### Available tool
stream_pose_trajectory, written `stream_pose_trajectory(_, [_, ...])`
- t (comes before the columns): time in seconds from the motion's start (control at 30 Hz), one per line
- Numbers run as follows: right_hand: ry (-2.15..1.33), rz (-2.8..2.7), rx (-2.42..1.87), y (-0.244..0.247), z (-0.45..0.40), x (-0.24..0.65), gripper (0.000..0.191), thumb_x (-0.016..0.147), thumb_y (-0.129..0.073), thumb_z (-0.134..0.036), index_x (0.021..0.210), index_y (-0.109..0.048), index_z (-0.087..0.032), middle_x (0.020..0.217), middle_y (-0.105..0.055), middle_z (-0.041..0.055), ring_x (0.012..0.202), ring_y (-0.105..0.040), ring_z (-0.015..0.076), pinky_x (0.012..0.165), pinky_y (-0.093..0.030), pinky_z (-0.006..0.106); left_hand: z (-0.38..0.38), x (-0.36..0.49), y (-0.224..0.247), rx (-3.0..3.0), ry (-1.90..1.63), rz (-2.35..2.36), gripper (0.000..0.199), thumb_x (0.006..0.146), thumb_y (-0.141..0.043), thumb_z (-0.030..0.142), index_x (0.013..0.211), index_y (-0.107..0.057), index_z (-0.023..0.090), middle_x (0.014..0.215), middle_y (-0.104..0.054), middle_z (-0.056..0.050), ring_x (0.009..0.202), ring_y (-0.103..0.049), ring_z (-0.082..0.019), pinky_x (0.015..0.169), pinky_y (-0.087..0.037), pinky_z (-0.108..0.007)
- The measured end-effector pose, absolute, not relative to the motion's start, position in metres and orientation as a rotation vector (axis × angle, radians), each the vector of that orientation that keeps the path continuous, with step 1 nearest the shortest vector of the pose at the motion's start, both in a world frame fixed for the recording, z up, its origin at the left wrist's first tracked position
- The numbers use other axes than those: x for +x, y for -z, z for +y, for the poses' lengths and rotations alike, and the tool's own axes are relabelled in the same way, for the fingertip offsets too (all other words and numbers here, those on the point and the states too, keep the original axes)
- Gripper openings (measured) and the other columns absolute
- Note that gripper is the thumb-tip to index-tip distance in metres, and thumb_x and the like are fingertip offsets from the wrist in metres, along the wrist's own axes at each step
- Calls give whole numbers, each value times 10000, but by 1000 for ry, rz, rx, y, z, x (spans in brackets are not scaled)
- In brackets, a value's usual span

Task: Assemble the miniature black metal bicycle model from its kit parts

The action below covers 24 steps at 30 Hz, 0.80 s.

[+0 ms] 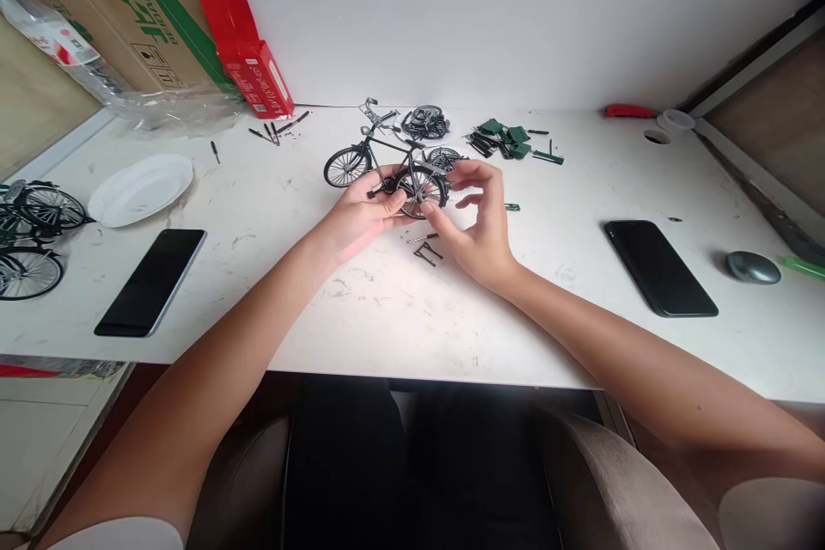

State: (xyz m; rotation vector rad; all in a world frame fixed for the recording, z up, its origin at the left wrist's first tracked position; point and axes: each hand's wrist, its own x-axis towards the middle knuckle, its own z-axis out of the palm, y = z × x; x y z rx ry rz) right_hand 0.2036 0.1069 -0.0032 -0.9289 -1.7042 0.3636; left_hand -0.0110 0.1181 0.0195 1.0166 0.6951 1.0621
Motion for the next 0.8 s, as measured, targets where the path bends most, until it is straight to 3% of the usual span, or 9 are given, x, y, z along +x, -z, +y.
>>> stream_pose_trajectory(0.1, [-463,-1695,-925,3,109,203,313,996,-764,-542,1128,-646,-285,1133,-696,60,1033,-658,239,820,-562,423,120,-11,-16,1001,-1071,705,401,890,-862,217,1246,-678,234,1084,-788,-52,1215,-749,-277,1226,-479,-606])
stream_pose_trajectory(0.2, [-481,-1705,-922,2,110,203,290,1005,-755,-535,954,-658,-267,998,-700,46,962,-637,229,797,-537,410,122,-9,-13,985,-1085,716,430,856,-888,214,1234,-684,231,970,-776,-28,1113,-773,-256,1189,-521,-592])
stream_pose_trajectory(0.4, [-500,-1739,-954,3,113,204,347,1018,-709,-591,929,-647,-261,928,-670,36,903,-619,220,793,-525,409,121,-6,-13,1000,-1094,762,569,772,-971,259,1255,-673,220,1091,-806,-66,1105,-774,-257,1159,-546,-574])
stream_pose_trajectory(0.8, [-509,-1737,-916,6,113,205,209,1015,-746,-434,928,-662,-264,917,-665,24,872,-598,210,779,-519,403,121,-10,-8,1025,-1079,738,608,779,-971,238,1306,-668,231,1163,-800,-84,1179,-749,-258,1178,-527,-546])
